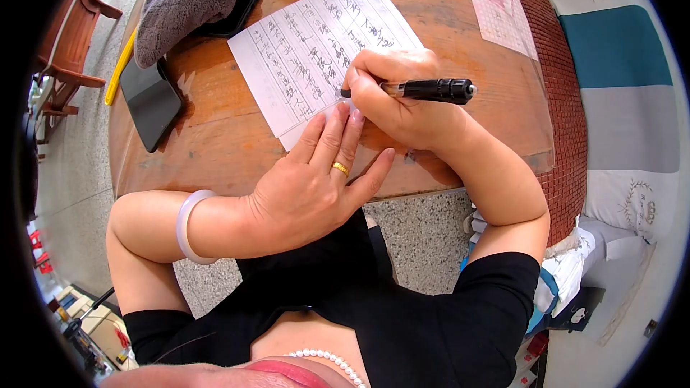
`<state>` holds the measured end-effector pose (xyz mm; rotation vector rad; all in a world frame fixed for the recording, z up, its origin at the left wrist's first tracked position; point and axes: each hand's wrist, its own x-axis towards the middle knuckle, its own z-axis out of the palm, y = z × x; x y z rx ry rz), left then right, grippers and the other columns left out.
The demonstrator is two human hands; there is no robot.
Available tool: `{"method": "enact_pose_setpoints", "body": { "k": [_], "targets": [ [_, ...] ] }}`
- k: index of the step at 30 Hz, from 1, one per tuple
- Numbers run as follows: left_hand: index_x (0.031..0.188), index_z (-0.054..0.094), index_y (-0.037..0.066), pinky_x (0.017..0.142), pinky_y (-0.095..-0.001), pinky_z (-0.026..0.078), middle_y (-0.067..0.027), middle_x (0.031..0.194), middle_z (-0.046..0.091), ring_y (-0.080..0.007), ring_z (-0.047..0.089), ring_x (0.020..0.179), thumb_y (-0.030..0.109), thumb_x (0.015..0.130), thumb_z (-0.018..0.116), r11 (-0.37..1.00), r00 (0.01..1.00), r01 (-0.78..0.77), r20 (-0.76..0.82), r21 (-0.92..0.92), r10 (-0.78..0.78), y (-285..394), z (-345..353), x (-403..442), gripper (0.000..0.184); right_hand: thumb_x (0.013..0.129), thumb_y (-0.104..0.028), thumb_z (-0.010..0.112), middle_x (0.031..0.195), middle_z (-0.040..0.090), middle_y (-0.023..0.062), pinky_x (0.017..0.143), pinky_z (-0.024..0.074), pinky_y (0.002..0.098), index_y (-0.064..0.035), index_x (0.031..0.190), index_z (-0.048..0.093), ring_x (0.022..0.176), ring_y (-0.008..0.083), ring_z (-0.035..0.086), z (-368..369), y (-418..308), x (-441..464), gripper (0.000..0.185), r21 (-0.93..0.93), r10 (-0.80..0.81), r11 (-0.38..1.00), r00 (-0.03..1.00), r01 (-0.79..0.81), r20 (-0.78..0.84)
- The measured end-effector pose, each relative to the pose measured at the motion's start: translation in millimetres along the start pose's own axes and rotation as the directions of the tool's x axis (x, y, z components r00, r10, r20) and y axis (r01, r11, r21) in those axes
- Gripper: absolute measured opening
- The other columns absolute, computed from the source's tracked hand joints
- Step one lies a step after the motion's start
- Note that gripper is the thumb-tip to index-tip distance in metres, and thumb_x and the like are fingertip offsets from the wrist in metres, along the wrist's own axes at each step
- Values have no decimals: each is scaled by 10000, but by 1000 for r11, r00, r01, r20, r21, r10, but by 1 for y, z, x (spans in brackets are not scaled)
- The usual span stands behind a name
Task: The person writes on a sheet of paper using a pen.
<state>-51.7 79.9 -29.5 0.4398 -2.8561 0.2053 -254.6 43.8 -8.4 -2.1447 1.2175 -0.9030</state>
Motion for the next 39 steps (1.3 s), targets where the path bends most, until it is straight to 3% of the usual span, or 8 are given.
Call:
{"method": "enact_pose_setpoints", "body": {
  "k": [15,30,33,39],
  "targets": [
    [1312,565,74,994,-528,449,-376,1235,567,-499,561,1173,215,913,467,1000,1000,14,-26,5,-14,1,2,0,435,912,-64,519,780,698,143,658,527,287,75,815,654,689,154,651,1,1,2,217,29,32,999,998,-30,-56],
    [1316,566,72,995,-532,446,-377,1239,563,-502,555,1180,215,911,471,1000,1000,9,-20,7,-9,0,2,1,439,917,-71,517,773,690,131,650,511,284,68,804,649,693,153,639,3,3,2,222,12,3,1000,996,-2,-86],
    [1316,565,72,995,-533,447,-378,1241,561,-503,553,1183,215,910,472,1000,1000,13,-23,3,-13,1,2,1,441,864,-52,541,705,648,136,573,510,309,31,778,594,604,252,661,5,6,4,131,-19,-80,997,987,78,-137],
    [1318,561,67,998,-533,447,-379,1242,560,-506,550,1186,213,909,473,1000,1000,8,-19,3,-8,0,2,0,443,869,-57,537,703,650,136,581,513,304,29,776,594,610,244,667,4,2,4,138,-32,-43,999,989,39,-141]
  ]
}}
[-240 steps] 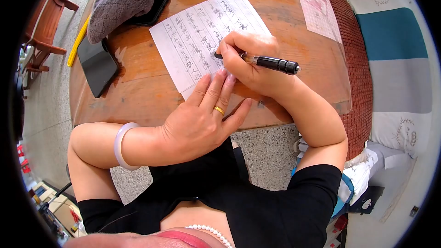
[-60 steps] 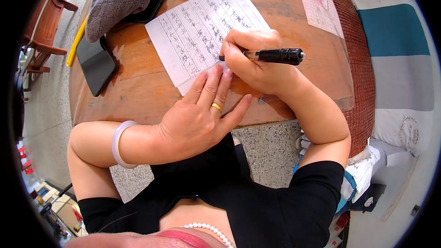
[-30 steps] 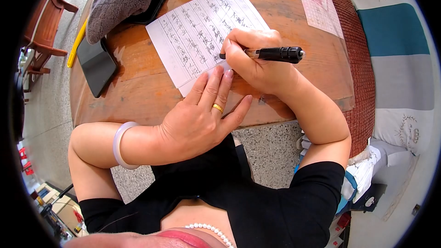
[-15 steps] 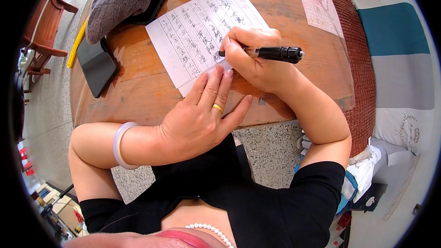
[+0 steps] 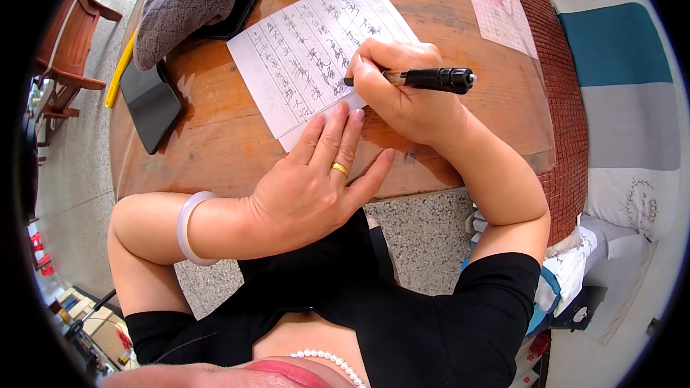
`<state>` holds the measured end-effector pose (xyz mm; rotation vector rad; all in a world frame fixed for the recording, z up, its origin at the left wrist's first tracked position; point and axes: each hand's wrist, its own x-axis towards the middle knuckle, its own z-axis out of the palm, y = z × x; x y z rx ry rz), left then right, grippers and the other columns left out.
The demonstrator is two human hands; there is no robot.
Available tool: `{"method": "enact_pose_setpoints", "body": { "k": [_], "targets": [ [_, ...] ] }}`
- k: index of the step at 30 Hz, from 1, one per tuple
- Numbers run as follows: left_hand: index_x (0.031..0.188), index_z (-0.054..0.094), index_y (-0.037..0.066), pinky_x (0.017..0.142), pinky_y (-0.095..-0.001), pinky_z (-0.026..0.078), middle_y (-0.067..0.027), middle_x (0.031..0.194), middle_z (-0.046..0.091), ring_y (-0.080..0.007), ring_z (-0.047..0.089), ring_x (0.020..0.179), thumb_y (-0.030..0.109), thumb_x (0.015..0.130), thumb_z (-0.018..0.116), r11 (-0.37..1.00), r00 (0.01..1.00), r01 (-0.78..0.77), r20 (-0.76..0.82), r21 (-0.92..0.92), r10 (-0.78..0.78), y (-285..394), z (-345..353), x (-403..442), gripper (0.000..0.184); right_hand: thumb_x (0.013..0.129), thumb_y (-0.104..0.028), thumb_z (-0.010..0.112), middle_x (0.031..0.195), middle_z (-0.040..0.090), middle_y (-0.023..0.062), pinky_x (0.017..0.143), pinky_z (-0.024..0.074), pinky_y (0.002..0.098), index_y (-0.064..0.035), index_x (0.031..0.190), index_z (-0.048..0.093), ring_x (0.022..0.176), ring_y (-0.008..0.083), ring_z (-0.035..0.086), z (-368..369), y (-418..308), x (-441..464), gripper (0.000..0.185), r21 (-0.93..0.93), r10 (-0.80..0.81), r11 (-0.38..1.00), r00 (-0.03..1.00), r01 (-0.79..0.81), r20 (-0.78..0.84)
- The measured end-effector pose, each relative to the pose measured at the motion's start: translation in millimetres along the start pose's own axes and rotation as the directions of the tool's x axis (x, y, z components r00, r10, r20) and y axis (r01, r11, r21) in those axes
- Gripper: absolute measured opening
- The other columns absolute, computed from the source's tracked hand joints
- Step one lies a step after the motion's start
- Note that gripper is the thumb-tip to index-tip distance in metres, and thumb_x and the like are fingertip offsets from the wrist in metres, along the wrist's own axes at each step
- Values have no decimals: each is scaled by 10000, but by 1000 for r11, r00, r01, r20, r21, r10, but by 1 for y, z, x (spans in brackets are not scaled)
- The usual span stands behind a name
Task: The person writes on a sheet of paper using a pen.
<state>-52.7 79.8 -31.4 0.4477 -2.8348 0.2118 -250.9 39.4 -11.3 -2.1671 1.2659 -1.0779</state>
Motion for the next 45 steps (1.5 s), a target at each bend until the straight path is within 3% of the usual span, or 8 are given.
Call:
{"method": "enact_pose_setpoints", "body": {
  "k": [6,12,15,24,27,36,39,45],
  "targets": [
    [1328,551,61,1005,-536,442,-385,1248,554,-509,544,1194,211,915,468,1000,1000,-12,20,1,12,-1,-1,0,447,856,-50,535,680,636,136,559,497,308,27,762,597,569,242,637,3,6,-2,137,45,-32,998,999,33,-14],
    [1335,545,62,1005,-538,441,-384,1252,552,-509,542,1197,215,919,462,1000,1000,-12,27,4,12,-1,-2,0,451,909,-56,502,793,700,147,687,530,294,72,795,647,722,159,656,-5,-1,-2,224,35,97,994,990,-101,102],
    [1337,544,62,1006,-538,441,-384,1255,551,-509,541,1199,216,921,460,1000,1000,-7,30,1,7,0,-2,0,451,847,-41,530,664,627,134,548,490,305,32,746,590,556,229,628,4,5,-1,139,68,-40,997,999,41,-28],
    [1338,543,62,1008,-539,439,-388,1262,544,-512,536,1205,206,920,464,1000,999,-13,36,-2,13,-1,-2,0,449,837,-36,529,667,616,125,544,488,310,26,738,575,566,242,626,3,7,-2,126,32,-69,997,998,69,-6],
    [1337,544,61,1004,-538,443,-388,1261,545,-511,536,1206,202,920,466,1000,999,-10,31,-5,10,-1,-2,0,447,898,-47,489,754,676,137,714,548,306,73,782,627,773,194,695,-7,-1,-1,216,-25,21,1000,988,-18,154],
    [1332,551,61,995,-537,450,-387,1248,553,-509,538,1205,205,918,461,1000,1000,-10,20,8,10,-1,-2,0,447,898,-52,488,756,682,134,679,527,294,71,770,626,702,166,656,-9,4,0,225,-80,-21,996,992,31,124],
    [1331,553,60,995,-538,448,-385,1251,553,-509,535,1209,211,920,456,1000,1000,-8,19,8,8,-1,-2,0,448,902,-59,493,749,681,130,667,514,288,72,767,620,682,151,634,-7,4,1,228,19,111,993,993,-113,49],
    [1331,552,59,999,-535,443,-385,1259,547,-506,536,1206,212,922,450,1000,1000,-9,16,10,9,0,-1,0,449,906,-66,495,736,675,118,661,506,281,67,764,616,683,147,630,-6,5,0,229,42,110,993,993,-112,32]
  ]
}}
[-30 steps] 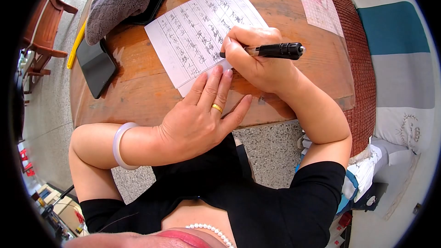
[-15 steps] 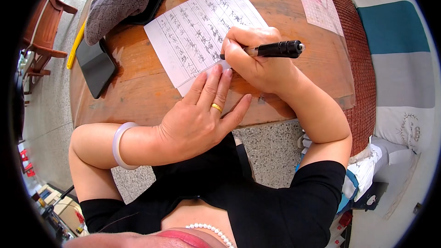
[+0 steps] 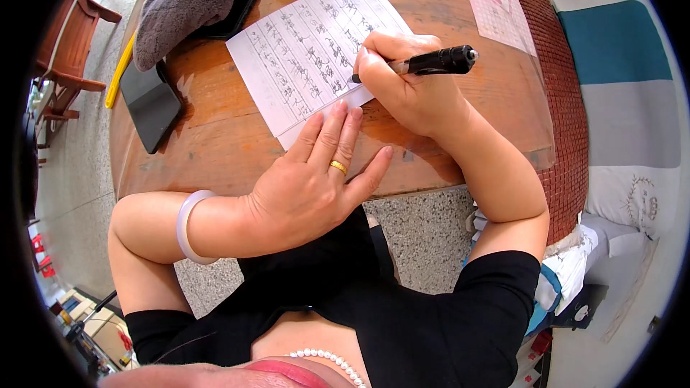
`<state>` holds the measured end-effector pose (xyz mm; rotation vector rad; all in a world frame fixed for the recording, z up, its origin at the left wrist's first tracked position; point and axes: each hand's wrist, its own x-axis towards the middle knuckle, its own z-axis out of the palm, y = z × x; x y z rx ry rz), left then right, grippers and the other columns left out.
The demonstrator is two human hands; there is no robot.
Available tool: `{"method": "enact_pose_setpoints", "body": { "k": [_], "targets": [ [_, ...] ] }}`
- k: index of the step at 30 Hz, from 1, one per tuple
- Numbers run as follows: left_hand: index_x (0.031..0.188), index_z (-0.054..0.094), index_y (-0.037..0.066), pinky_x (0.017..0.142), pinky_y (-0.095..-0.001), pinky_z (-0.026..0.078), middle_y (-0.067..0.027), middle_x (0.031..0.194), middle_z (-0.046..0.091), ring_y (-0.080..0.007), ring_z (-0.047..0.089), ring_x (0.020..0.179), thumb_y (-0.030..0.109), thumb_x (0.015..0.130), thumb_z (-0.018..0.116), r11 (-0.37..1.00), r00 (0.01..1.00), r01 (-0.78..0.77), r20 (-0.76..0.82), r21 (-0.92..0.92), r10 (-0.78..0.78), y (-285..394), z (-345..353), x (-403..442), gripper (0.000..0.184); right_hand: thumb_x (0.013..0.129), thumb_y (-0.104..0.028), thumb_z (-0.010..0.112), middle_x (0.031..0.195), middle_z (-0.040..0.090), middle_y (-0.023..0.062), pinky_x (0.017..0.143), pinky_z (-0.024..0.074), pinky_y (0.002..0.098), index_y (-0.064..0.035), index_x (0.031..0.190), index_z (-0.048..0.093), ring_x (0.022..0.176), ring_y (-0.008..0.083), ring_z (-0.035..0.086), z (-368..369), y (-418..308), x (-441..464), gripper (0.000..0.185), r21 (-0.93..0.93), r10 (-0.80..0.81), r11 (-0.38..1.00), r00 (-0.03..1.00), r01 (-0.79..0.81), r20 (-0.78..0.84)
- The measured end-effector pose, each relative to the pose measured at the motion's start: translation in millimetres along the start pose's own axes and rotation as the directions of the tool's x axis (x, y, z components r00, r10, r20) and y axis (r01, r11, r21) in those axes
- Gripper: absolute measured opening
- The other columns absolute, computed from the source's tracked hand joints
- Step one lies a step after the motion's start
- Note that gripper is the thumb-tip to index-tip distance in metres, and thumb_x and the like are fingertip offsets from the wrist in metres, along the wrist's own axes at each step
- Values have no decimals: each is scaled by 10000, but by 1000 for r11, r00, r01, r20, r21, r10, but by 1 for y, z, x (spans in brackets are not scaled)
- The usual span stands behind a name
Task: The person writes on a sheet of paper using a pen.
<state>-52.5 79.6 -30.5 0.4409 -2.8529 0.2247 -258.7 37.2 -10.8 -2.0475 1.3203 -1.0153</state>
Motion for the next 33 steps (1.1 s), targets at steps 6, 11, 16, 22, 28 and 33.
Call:
{"method": "enact_pose_setpoints", "body": {
  "k": [6,11,16,22,28,33],
  "targets": [
    [1328,554,62,1003,-536,433,-380,1251,556,-500,544,1197,212,922,452,1000,1000,13,-13,1,-13,1,1,-1,445,886,-54,501,682,638,117,596,478,288,45,756,610,607,151,597,-1,-2,0,197,18,-7,1000,998,8,-60],
    [1333,545,69,1005,-540,427,-372,1251,562,-492,551,1191,224,922,455,1000,1000,20,-12,12,-20,1,2,-3,448,882,-40,538,666,636,90,540,457,258,35,781,635,566,102,575,1,-7,1,159,81,-29,996,990,41,-139],
    [1337,536,67,1019,-546,412,-374,1254,559,-494,551,1187,236,923,457,1000,999,27,-38,-1,-27,3,6,-3,454,878,-48,576,684,647,86,548,476,258,27,828,662,578,110,597,5,-19,-3,125,34,-37,999,994,41,-100],
    [1302,541,36,1027,-563,405,-375,1209,577,-513,551,1164,228,912,474,1000,997,3,-73,-18,-4,2,9,-4,440,835,-46,637,718,664,100,566,508,264,18,857,665,603,150,641,13,-15,-3,74,14,-178,984,981,179,-73],
    [1306,546,94,882,-674,450,-289,1165,624,-471,567,1158,277,895,508,996,997,53,-59,73,-49,14,7,-9,451,792,-39,678,738,671,110,578,520,278,17,874,669,616,171,658,17,-30,-4,100,79,-186,980,981,182,50],
    [1304,562,154,817,-709,444,-268,1303,567,-444,557,1191,312,925,477,990,994,110,-29,93,-107,17,6,-11,419,840,-52,646,712,668,109,550,510,274,6,866,665,595,168,656,21,-24,-7,67,41,-75,996,997,77,-33]
  ]
}}
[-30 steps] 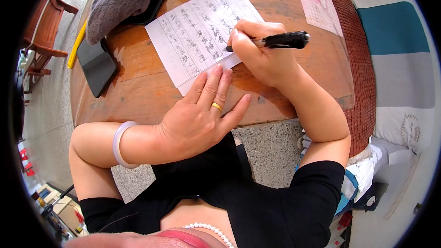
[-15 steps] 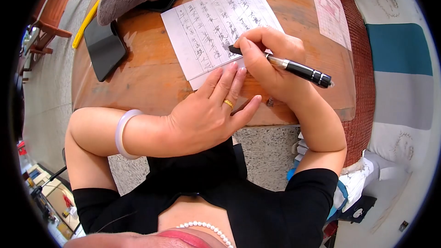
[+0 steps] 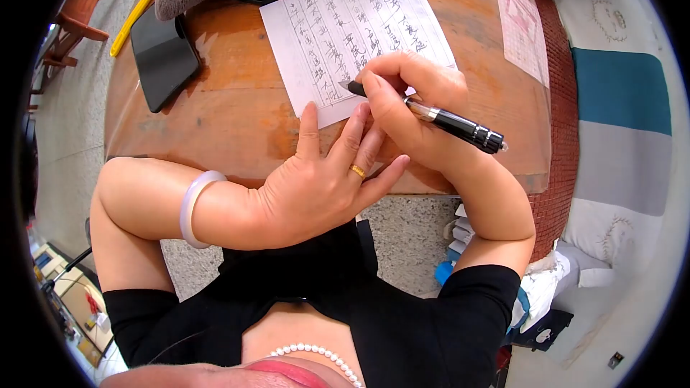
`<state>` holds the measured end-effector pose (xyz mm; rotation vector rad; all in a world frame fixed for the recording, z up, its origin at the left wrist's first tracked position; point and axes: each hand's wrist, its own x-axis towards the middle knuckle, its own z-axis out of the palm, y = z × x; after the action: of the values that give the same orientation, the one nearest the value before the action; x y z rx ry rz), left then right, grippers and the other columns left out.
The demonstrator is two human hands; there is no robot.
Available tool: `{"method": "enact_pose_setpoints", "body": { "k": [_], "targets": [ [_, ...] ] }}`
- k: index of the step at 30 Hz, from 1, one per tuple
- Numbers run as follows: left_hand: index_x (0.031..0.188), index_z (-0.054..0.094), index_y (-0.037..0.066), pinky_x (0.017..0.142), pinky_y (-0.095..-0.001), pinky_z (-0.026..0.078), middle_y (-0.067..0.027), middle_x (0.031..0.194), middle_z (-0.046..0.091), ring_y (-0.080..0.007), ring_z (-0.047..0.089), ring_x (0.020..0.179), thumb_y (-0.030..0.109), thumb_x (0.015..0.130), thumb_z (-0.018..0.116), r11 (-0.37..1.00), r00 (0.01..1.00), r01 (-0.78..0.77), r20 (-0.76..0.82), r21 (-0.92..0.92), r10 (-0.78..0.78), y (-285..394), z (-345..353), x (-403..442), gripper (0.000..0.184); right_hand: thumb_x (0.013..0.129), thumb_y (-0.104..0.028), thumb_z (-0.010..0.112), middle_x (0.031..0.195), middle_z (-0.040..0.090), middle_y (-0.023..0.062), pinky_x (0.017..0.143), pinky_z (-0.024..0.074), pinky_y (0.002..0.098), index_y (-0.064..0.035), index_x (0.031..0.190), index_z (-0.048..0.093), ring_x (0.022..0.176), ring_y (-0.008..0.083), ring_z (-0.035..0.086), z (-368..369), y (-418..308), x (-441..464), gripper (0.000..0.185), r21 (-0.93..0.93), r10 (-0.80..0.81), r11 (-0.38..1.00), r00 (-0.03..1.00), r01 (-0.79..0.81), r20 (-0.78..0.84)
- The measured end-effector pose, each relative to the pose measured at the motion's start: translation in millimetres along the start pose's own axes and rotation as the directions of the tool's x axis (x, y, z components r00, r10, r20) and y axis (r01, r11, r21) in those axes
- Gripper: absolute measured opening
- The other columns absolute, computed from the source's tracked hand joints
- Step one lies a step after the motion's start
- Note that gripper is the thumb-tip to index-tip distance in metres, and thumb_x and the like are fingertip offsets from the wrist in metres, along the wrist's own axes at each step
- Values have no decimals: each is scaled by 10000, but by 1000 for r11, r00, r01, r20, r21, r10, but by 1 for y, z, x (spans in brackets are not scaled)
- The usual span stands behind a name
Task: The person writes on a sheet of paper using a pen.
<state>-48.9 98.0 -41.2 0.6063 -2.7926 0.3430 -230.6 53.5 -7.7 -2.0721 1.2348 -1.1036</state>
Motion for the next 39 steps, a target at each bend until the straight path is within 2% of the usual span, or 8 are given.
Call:
{"method": "enact_pose_setpoints", "body": {
  "k": [6,9,15,24,27,33,36,39],
  "targets": [
    [1253,571,126,745,-685,498,-239,1120,655,-446,571,1152,308,877,521,997,999,-14,-35,77,17,2,3,0,421,826,-22,674,719,665,122,541,507,283,15,838,644,581,188,650,3,-8,-1,49,53,-80,996,991,75,105],
    [1216,578,114,726,-676,514,-220,1027,672,-449,585,1107,307,846,542,996,998,-5,-56,87,10,3,6,2,419,823,-15,669,723,661,130,543,505,287,23,836,637,583,202,645,4,-11,1,52,11,-71,997,989,70,133],
    [1210,584,113,711,-664,521,-214,1047,668,-447,591,1083,312,844,541,992,999,-4,-52,128,10,2,6,3,418,820,-12,664,722,655,124,548,498,292,25,838,635,588,207,633,6,-11,1,50,-14,-80,996,989,83,127],
    [1310,559,130,711,-678,510,-236,1162,642,-473,565,1141,299,900,497,998,999,-41,-29,51,43,0,5,2,447,810,-12,666,747,665,114,557,494,278,10,851,653,607,182,638,3,-5,4,49,-64,-55,996,992,63,114],
    [1310,559,129,714,-680,509,-243,1182,634,-478,560,1155,303,906,494,998,999,-39,-18,53,40,1,4,2,445,792,-13,675,757,668,105,562,487,271,7,871,662,609,164,621,4,-2,3,83,1,-87,996,990,87,115],
    [1314,555,127,726,-685,507,-258,1179,628,-476,558,1161,314,917,480,997,998,-60,-11,54,61,-1,4,2,445,771,-18,685,767,662,98,571,483,263,10,918,676,604,140,590,4,2,6,149,53,-10,999,997,5,81],
    [1323,551,135,730,-682,505,-271,1223,608,-470,559,1165,318,923,471,998,999,-45,-6,46,45,-1,3,2,447,804,-36,659,760,662,97,569,482,262,15,908,676,609,144,595,4,-1,4,117,39,2,999,999,-4,54],
    [1338,546,147,733,-676,503,-261,1280,587,-458,556,1180,311,930,462,999,999,-40,-4,37,41,-2,2,2,448,856,-56,617,743,656,101,563,478,264,20,896,673,622,137,602,-2,0,3,103,-15,116,993,993,-115,27]
  ]
}}
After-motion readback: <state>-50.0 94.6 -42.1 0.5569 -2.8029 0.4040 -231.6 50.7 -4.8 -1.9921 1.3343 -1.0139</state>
